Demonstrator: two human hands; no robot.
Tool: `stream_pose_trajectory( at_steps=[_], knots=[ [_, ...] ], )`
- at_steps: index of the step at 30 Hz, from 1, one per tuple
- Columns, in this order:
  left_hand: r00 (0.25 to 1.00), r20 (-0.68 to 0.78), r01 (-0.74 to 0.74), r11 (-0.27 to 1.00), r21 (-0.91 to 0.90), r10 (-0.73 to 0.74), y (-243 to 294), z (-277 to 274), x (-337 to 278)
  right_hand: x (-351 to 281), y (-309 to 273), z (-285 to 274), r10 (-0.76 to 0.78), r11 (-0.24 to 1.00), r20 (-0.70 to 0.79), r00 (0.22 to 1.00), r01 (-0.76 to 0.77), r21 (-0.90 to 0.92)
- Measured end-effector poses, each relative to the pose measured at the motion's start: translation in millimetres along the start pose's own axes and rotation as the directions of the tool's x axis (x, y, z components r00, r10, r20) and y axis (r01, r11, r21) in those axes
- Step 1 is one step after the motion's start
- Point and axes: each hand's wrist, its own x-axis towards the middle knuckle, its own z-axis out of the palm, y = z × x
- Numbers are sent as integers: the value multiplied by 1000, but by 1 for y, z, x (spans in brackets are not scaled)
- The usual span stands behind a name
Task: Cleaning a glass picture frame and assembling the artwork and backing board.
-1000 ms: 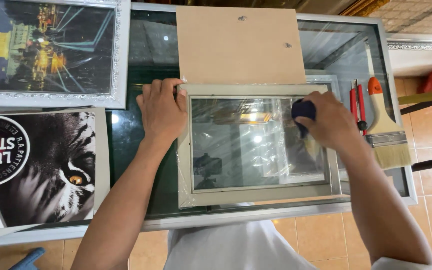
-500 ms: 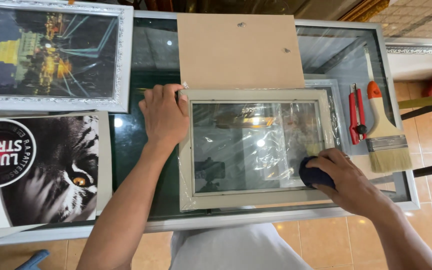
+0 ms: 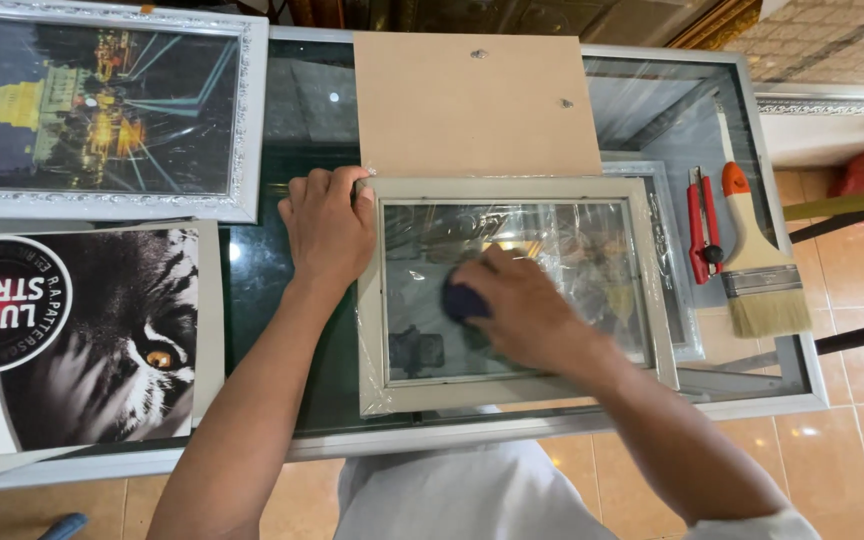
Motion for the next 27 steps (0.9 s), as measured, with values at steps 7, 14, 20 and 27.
stream_pose_trajectory(
  at_steps=[7,14,20,27],
  knots=[
    [1000,5,7,1000,-16,-7,1,0,1,-69,123,-44,217,951,-189,958,-251,-180],
    [999,-36,-8,1000,-19,7,2,-1,-2,23,27,5,-130,989,-171,977,115,-95],
    [997,-65,-43,998,-41,41,1,-1,-2,90,-14,14,-281,956,-258,924,245,-161],
    [999,-44,-16,999,-47,14,0,4,1,5,-42,24,-373,918,36,927,374,-133]
  ],
)
